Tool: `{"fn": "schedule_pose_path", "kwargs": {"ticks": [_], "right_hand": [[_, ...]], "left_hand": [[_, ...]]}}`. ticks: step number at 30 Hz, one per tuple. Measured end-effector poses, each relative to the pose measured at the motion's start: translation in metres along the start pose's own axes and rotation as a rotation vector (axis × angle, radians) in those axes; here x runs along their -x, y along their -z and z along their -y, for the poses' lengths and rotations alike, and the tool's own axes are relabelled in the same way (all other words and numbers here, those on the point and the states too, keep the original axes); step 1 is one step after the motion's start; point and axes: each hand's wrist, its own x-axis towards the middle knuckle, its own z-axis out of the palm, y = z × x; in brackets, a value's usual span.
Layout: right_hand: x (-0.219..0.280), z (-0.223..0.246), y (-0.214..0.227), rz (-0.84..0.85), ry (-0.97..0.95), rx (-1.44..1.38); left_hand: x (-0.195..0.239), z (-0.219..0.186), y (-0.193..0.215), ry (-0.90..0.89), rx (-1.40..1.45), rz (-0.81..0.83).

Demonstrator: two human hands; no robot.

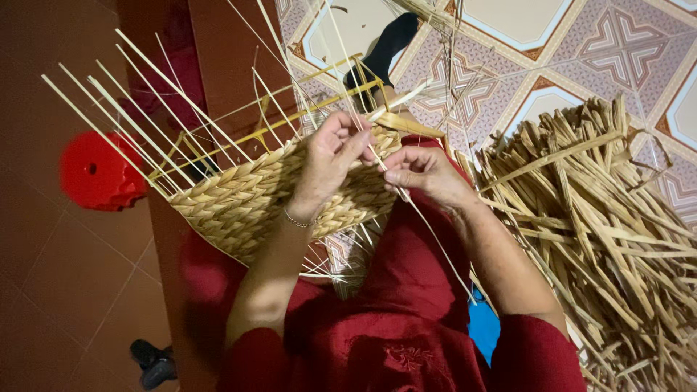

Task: The person weaves a basket by hand, interlacing dried palm leaves through vertical stakes to build up the sides. They repeatedly pull and tighten the woven strands to maintain a tight pattern.

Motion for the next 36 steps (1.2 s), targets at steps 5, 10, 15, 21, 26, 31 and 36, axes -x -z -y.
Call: {"fn": "schedule_pose_path", "kwargs": {"ticks": [5,10,15,21,26,31,36], "right_hand": [[0.004,-0.006,-0.006,-0.061,-0.078,-0.007],[0.012,-0.021,-0.015,-0.116,0.026,0.096],[0.015,-0.041,-0.012,-0.186,0.010,0.061],[0.015,-0.048,0.009,-0.276,0.075,-0.037],[0.028,-0.026,0.037,-0.356,0.157,-0.374],[0.021,-0.025,0.029,-0.217,0.106,-0.395],[0.014,-0.041,0.034,-0.468,0.122,-0.392]], "left_hand": [[0.000,0.012,0.005,-0.039,0.051,0.027],[-0.002,0.035,0.004,-0.032,-0.006,0.028],[-0.004,0.053,-0.003,-0.060,-0.052,-0.005],[-0.013,0.071,-0.012,-0.112,-0.134,0.002],[-0.046,0.085,-0.030,-0.693,-0.850,-0.009],[-0.060,0.076,-0.056,-0.553,-1.308,0.159],[-0.067,0.069,-0.069,-0.604,-1.448,0.212]]}}
